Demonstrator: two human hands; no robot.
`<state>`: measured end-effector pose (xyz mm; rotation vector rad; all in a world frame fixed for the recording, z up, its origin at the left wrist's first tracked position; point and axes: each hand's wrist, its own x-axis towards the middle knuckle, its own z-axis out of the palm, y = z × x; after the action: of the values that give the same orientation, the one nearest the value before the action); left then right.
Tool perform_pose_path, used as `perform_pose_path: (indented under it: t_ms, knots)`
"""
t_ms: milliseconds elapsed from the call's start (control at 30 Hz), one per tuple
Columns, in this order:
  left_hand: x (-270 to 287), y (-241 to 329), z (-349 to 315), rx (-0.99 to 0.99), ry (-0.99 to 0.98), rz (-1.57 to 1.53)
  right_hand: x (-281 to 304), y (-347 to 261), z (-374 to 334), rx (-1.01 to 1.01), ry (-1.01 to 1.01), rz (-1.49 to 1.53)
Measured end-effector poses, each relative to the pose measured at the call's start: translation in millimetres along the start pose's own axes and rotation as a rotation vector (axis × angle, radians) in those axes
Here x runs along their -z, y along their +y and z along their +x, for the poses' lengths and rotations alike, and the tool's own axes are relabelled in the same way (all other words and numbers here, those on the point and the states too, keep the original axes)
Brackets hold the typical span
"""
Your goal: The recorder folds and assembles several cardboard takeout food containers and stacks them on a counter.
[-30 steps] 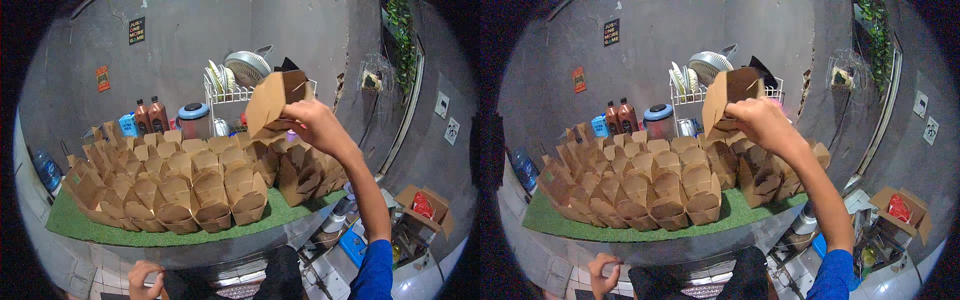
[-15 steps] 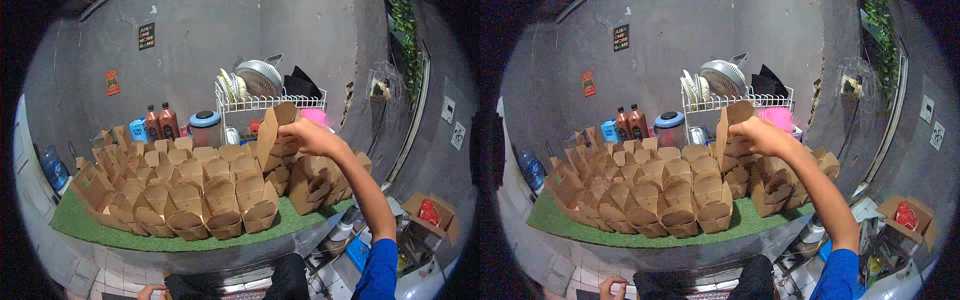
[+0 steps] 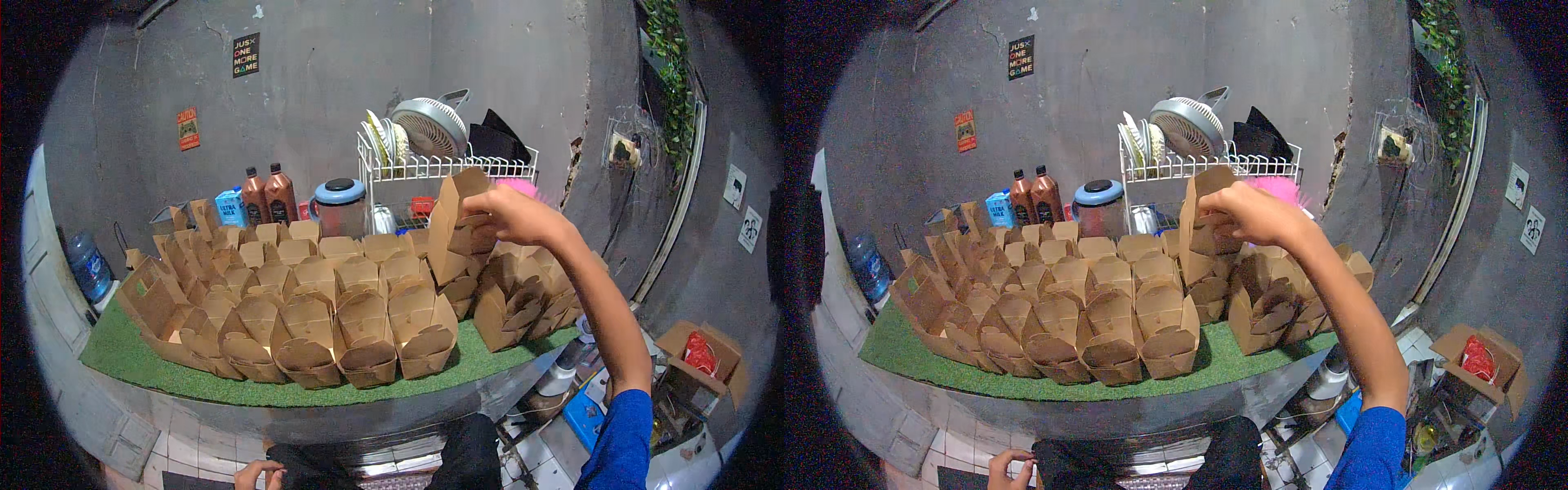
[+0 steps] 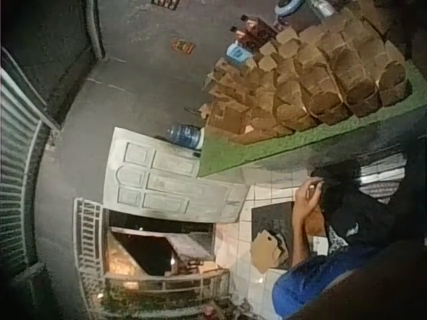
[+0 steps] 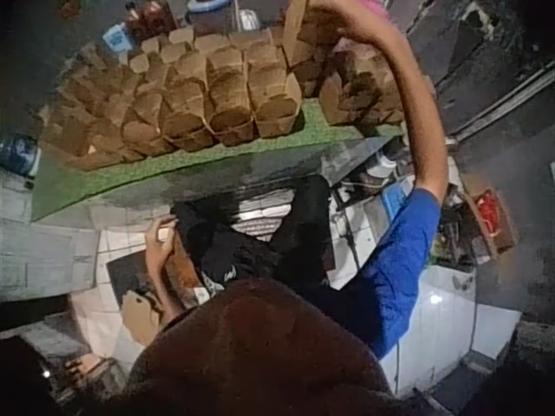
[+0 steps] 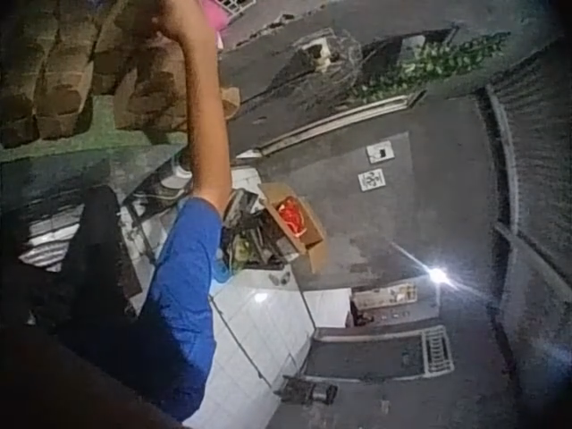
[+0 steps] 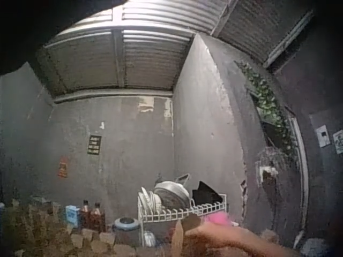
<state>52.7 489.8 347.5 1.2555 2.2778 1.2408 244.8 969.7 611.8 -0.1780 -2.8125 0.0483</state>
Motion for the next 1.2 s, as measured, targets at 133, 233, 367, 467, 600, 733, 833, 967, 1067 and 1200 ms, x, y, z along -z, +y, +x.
perform_pose_path:
  t_ms: [133, 233, 367, 467, 600, 733, 833, 967, 1067, 1200]
  knots:
    - [-3, -2, -1, -0.002, -0.009, -0.012, -12, 6, 5, -0.047, -0.064, -0.083]
    - [-4, -2, -1, -0.002, -0.008, -0.016, -30, 13, 8, 0.040, -0.042, -0.069]
    - [-3, -2, -2, 0.017, -0.016, -0.030, -51, 20, 9, 0.021, -0.167, -0.023]
    - [-2, -3, -2, 0.053, -0.028, 0.013, -52, 24, 8, 0.079, -0.164, -0.051]
    - [-3, -3, -3, 0.004, -0.001, -0.032, -39, 33, 12, 0.076, -0.235, -0.098]
    - [-6, -2, -3, 0.008, 0.014, -0.043, -52, 43, 15, 0.071, -0.223, -0.108]
    - [-6, 0, -4, 0.031, 0.012, -0.055, -75, 44, 15, 0.101, -0.245, -0.125]
    - [-4, 3, -5, 0.044, 0.004, -0.057, -81, 39, 17, -0.017, -0.284, -0.070]
    - [-4, 2, -5, 0.056, -0.005, -0.038, -73, 29, 16, -0.077, -0.292, -0.064]
    - [-7, -2, -5, 0.035, -0.005, -0.062, -73, 22, 13, -0.141, -0.315, -0.035]
